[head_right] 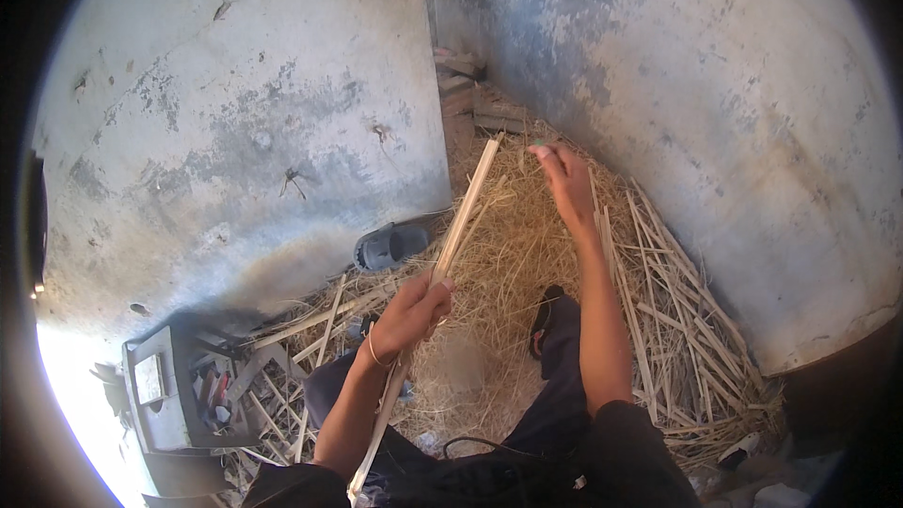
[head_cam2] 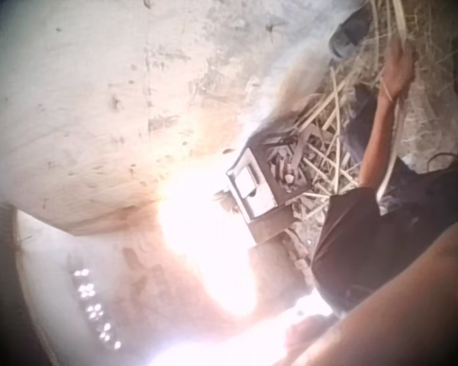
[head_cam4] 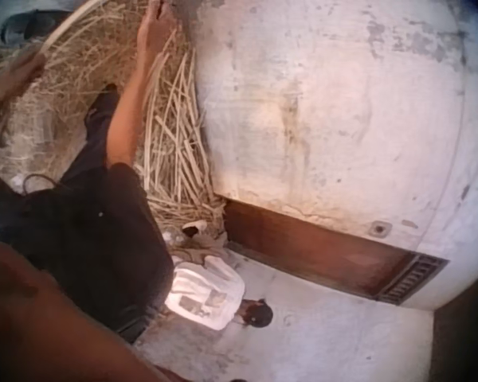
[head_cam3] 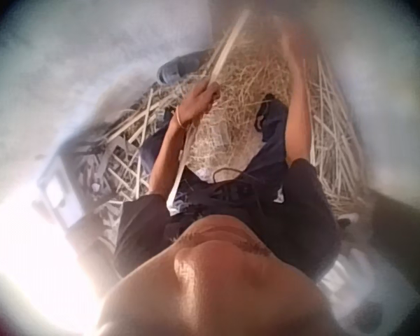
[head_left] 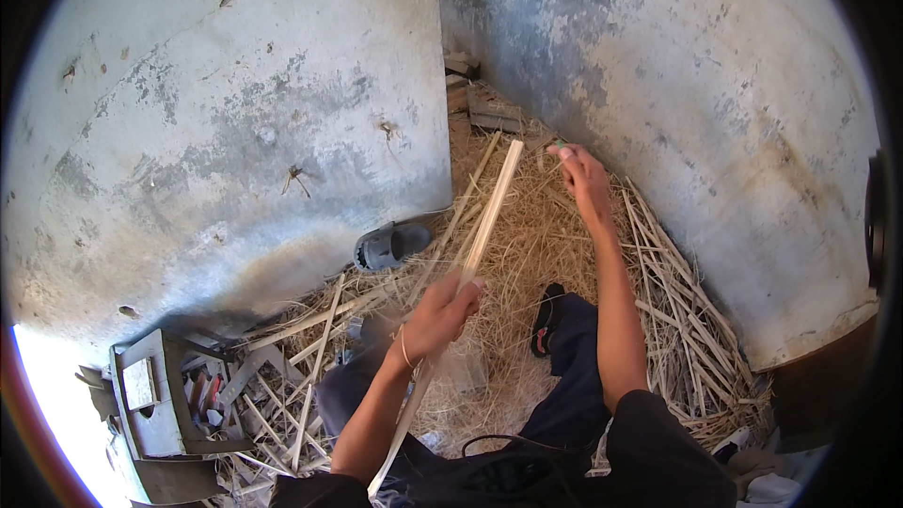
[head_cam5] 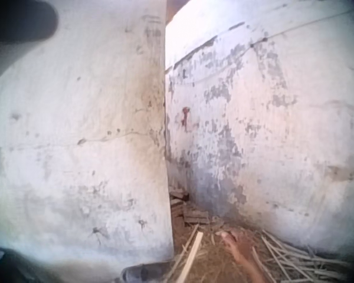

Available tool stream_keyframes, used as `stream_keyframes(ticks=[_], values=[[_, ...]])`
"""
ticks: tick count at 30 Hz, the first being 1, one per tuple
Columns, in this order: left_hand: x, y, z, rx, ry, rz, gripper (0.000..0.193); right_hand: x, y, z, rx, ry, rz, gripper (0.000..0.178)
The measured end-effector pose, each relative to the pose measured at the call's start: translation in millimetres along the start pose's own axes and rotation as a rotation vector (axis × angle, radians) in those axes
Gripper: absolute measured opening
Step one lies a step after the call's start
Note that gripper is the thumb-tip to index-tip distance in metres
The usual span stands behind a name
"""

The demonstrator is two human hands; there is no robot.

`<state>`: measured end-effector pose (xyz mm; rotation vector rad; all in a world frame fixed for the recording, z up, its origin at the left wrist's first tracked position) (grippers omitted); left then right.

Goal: The person sits on a pile of straw and uses a green utility knife to peel thin strips from a long bamboo stick. They hold the stick with their left hand and scrape the blade along its length with their right hand, creating a pile of shavings on the floor.

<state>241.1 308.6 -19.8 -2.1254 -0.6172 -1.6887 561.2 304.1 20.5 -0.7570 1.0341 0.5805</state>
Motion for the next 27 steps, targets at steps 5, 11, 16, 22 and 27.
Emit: stream_keyframes(ticks=[5,11,16,22,27], values=[[-3.4,1.1,10.4,-0.033,0.095,0.023,0.026,-18.3,48.8,-16.4,-0.286,0.069,0.235,0.044],[3.8,3.3,5.6,-0.068,0.062,0.067,0.029,-31.7,67.6,-25.9,-0.372,0.162,0.266,0.044],[5.1,1.2,-0.2,-0.264,0.06,0.281,0.036,-14.3,53.8,-14.8,-0.219,0.158,0.322,0.038],[8.7,-3.4,-6.4,-0.375,-0.013,0.372,0.049,-17.7,51.2,-16.9,-0.173,0.204,0.297,0.037],[12.4,-11.0,-4.3,-0.218,0.041,0.434,0.051,-19.4,50.4,-17.0,-0.146,0.197,0.293,0.039]])
Point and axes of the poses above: each hand's wrist, its own z-axis towards the middle knuckle, its own y-axis out of the palm, x = y × z, the point moved 6 cm from there along z, towards the middle knuckle, and after that the axes turned 5 degrees about -x, right-handed, at the moved point
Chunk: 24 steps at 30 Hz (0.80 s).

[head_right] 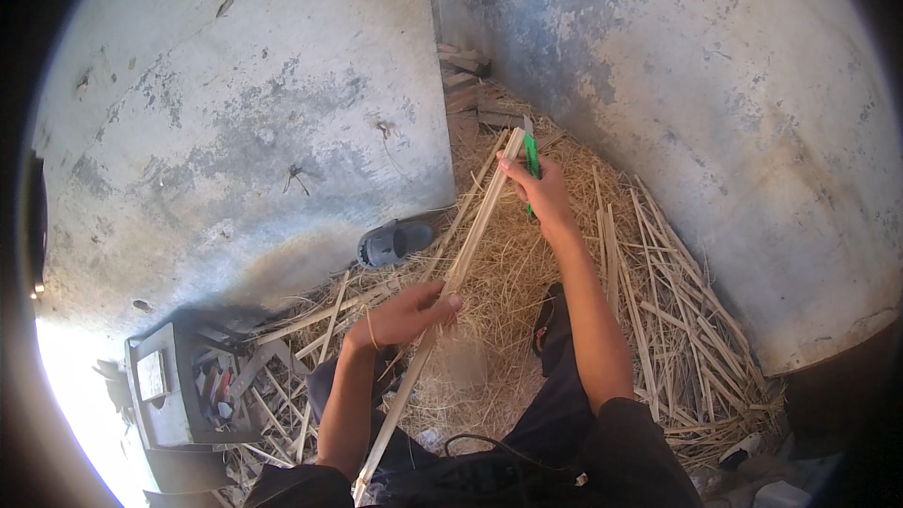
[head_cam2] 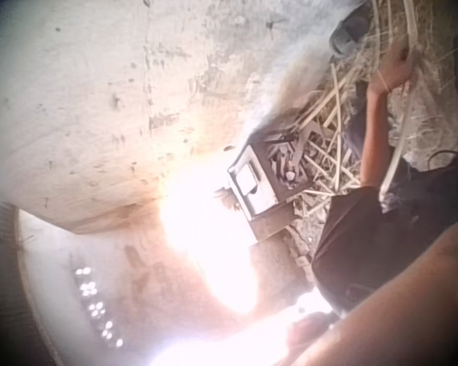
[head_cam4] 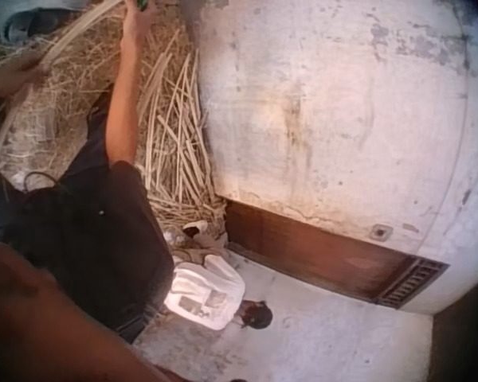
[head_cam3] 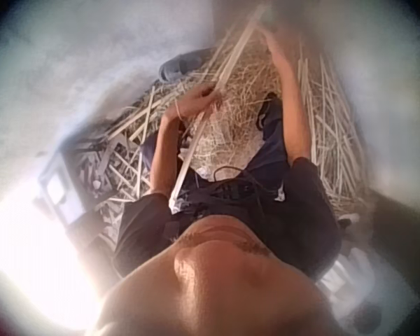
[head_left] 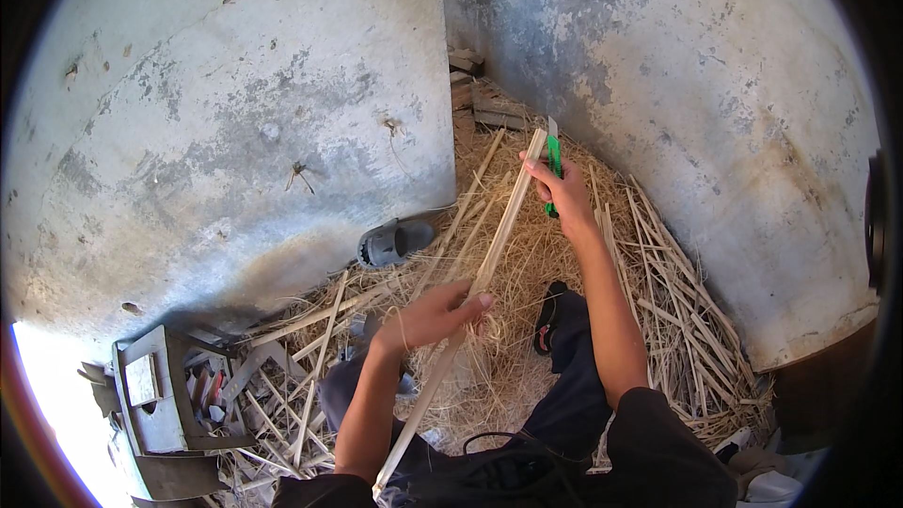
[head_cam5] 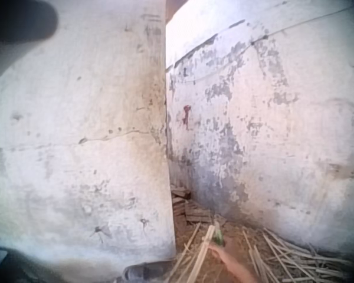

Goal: The person sits on a pile of straw and uses a green utility knife to peel thin strips from a long bamboo stick. They hold the stick with their left hand and scrape the blade along its length with their right hand, creating a pile of shavings on the floor.

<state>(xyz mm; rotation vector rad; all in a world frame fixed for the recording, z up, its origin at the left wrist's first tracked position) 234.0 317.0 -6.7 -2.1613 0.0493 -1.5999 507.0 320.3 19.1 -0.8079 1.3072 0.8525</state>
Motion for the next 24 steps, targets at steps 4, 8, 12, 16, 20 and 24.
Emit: stream_keyframes(ticks=[4,8,12,16,20,24], values=[[-21.3,-10.9,8.0,0.257,0.109,-0.16,0.051,-1.3,0.8,-0.4,0.002,-0.015,-0.002,0.04],[-21.7,-18.3,9.1,0.36,0.109,-0.35,0.045,0.2,0.6,-0.5,0.006,-0.015,0.008,0.04],[-19.0,-25.5,7.2,0.436,0.184,-0.363,0.04,2.3,-1.6,2.0,0.015,-0.039,0.03,0.038],[-15.8,-37.2,1.4,0.45,0.192,-0.424,0.039,5.5,-13.6,5.3,0.083,-0.08,0.104,0.037],[-10.0,-31.9,-6.3,0.245,0.097,-0.361,0.044,-1.4,-13.4,2.4,0.112,-0.088,0.114,0.036],[-3.0,-13.7,-4.4,0.024,0.114,-0.052,0.04,-2.3,-10.7,2.0,0.139,-0.08,0.112,0.035]])
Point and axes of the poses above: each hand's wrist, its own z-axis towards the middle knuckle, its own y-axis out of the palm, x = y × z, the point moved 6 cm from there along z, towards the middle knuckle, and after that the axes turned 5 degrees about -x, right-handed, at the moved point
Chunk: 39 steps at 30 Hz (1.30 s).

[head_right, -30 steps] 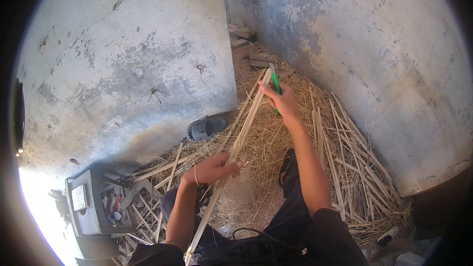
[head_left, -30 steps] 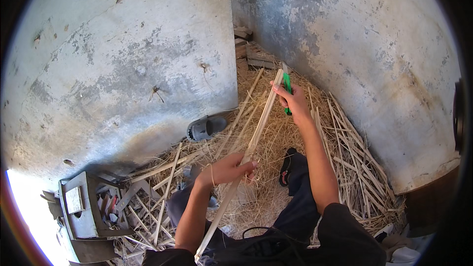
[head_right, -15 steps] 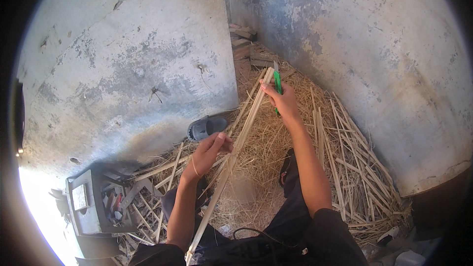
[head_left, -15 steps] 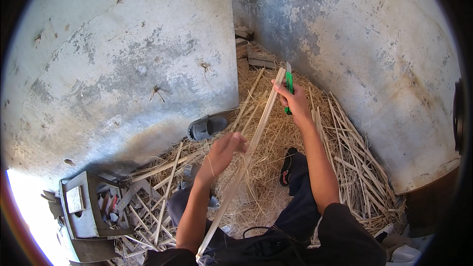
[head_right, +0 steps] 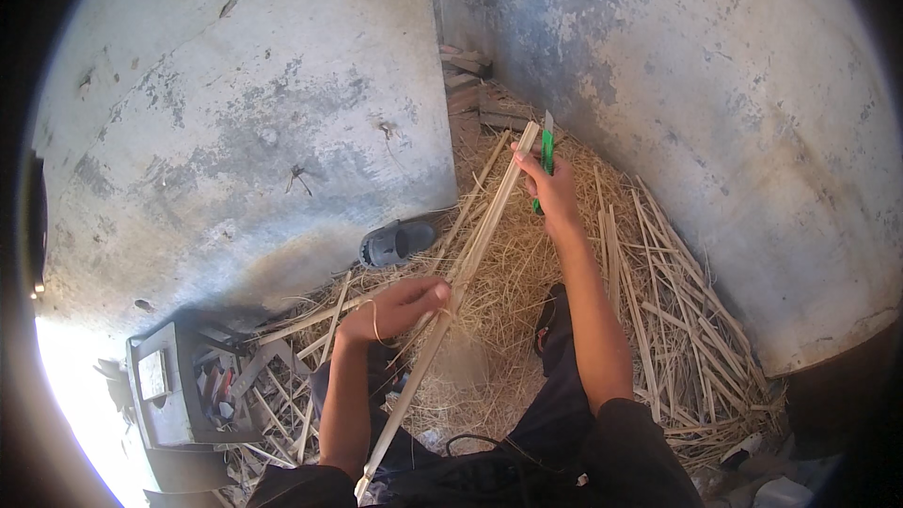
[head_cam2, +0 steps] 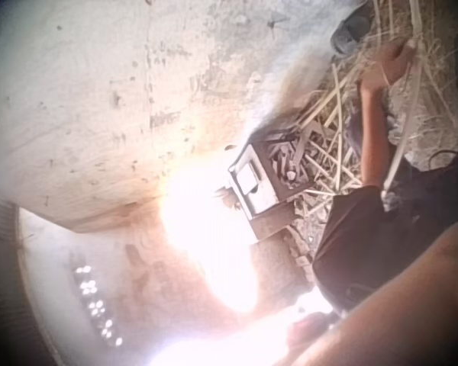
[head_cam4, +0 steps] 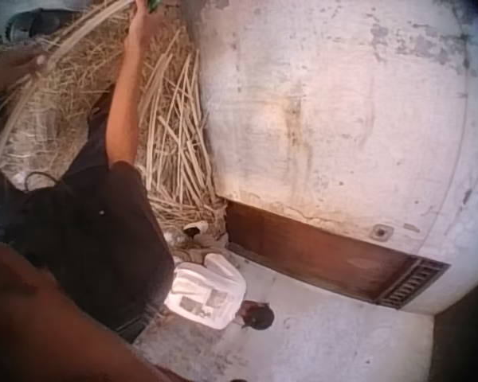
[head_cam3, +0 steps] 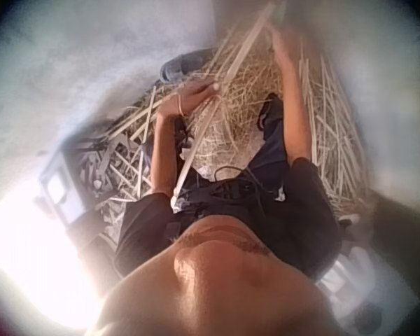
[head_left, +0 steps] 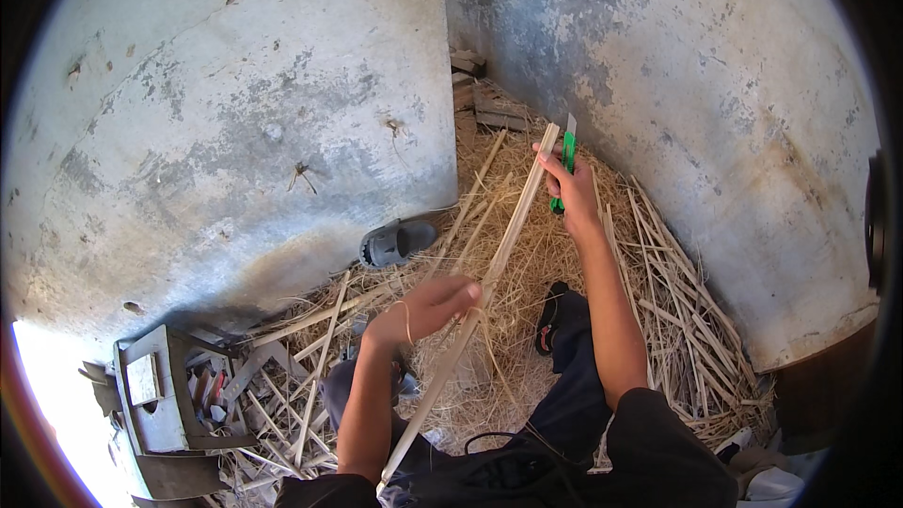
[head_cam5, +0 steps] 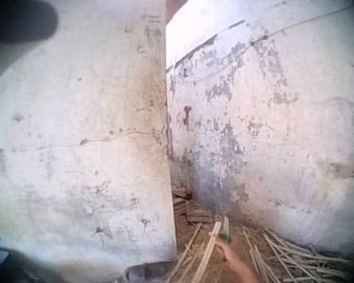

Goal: The person sits on a pile of straw and uses a green utility knife to peel thin strips from a long bamboo stick. They hold the stick with their left hand and scrape the blade along its length with their right hand, creating a pile of shavings on the floor.

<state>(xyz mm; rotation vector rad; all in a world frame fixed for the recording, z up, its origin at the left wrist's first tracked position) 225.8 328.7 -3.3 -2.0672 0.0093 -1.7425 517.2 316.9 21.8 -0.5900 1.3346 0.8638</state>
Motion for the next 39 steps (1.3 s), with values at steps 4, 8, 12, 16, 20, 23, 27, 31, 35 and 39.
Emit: stream_keyframes(ticks=[4,8,12,16,20,23,27,31,35,39], values=[[6.1,10.1,-3.7,-0.136,-0.033,0.102,0.045,5.0,-6.6,3.8,0.015,0.011,0.006,0.035],[6.4,8.4,-5.0,-0.171,-0.033,0.065,0.046,7.1,-11.4,5.4,0.021,0.029,0.009,0.031],[-11.6,3.4,-0.1,0.093,-0.019,-0.244,0.057,3.9,-4.7,2.9,0.015,0.018,-0.014,0.038],[-5.5,11.2,10.4,0.149,-0.139,-0.263,0.063,5.2,-3.6,3.3,-0.008,-0.001,0.015,0.039],[-6.9,37.4,22.5,-0.041,-0.069,-0.5,0.064,2.7,0.9,2.2,-0.023,-0.023,0.022,0.039],[-5.6,38.8,23.6,-0.089,-0.08,-0.532,0.062,1.6,1.3,0.8,-0.034,-0.024,-0.034,0.042],[-4.7,22.1,17.6,0.134,-0.172,-0.479,0.057,-9.7,3.5,-3.3,-0.047,-0.148,-0.101,0.047],[-12.5,4.4,11.9,0.342,-0.123,-0.483,0.049,-5.4,11.7,-6.1,-0.187,-0.221,-0.217,0.048],[-20.2,0.2,12.0,0.463,-0.095,-0.444,0.039,0.6,30.7,-18.5,-0.432,-0.261,-0.454,0.048],[-24.6,-3.6,13.3,0.557,-0.08,-0.217,0.033,-5.2,58.9,-42.0,-0.541,-0.372,-0.649,0.043]])
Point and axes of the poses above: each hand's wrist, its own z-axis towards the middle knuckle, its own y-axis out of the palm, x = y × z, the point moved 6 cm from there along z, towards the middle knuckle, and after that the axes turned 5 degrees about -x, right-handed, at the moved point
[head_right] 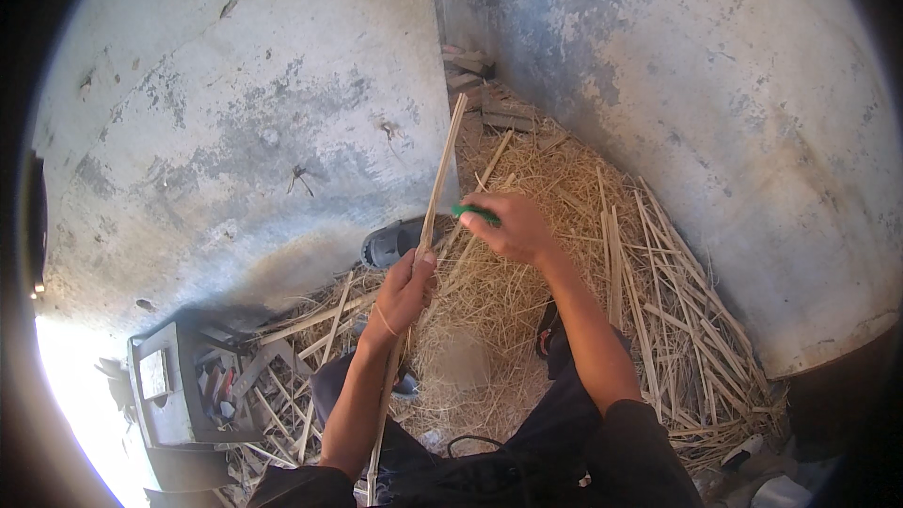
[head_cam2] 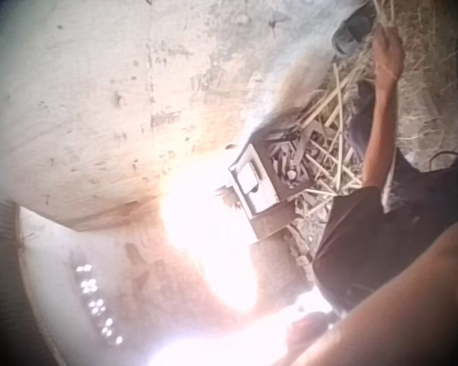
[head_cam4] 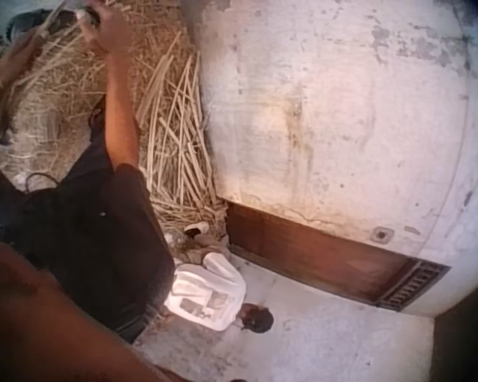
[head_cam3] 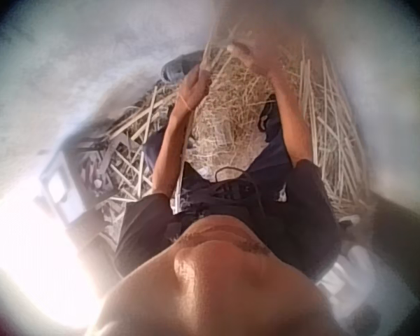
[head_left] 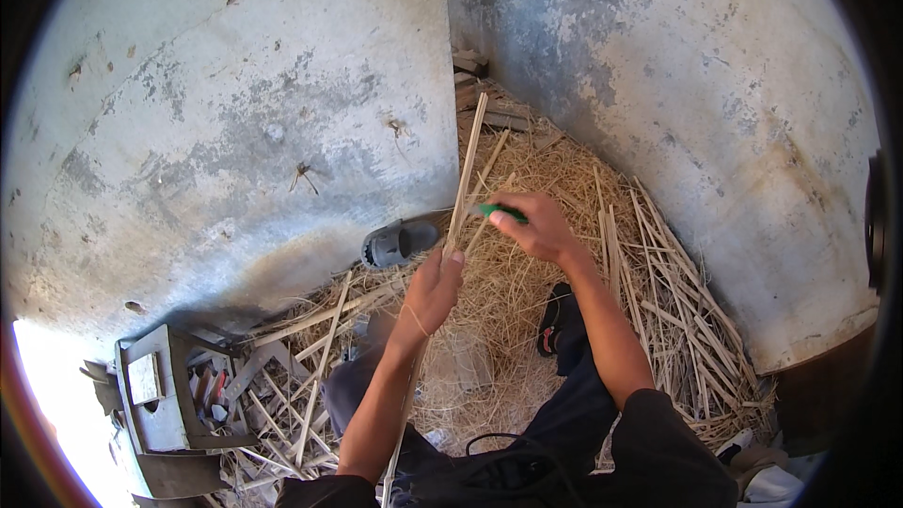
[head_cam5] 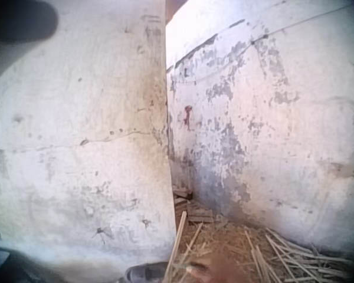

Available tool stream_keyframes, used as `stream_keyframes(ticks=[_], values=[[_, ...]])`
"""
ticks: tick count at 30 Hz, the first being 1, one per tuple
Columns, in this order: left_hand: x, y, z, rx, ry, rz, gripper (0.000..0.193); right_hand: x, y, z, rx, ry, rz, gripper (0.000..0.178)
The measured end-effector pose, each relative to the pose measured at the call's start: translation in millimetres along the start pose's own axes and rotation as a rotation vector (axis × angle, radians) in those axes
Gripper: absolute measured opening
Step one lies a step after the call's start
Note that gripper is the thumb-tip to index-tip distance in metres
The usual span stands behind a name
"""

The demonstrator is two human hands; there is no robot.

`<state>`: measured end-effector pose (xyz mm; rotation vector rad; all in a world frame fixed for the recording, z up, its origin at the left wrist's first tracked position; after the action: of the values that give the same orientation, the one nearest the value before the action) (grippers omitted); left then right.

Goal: The person sits on a pile of straw and uses a green utility knife to peel thin strips from a long bamboo stick. They hold the stick with their left hand and scrape the blade along its length with their right hand, creating a pile of shavings on the floor.

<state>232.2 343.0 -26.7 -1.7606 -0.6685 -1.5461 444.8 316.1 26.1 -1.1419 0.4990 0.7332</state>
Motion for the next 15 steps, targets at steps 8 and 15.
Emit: stream_keyframes(ticks=[8,15], values=[[-9.2,-3.8,5.4,0.062,0.066,0.123,0.032,-21.9,23.4,-0.3,-0.098,-0.148,-0.148,0.037],[5.7,-5.2,-1.1,0.092,0.028,0.271,0.034,-18.1,25.7,0.7,-0.06,-0.14,-0.147,0.037]])
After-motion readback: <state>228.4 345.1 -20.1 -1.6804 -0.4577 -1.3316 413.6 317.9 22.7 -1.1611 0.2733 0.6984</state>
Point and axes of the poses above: each hand's wrist, its own z-axis towards the middle knuckle, its own y-axis out of the palm, x = y × z, the point moved 6 cm from there along z, towards the middle knuckle, and after that the axes turned 5 degrees about -x, right-handed, at the moved point
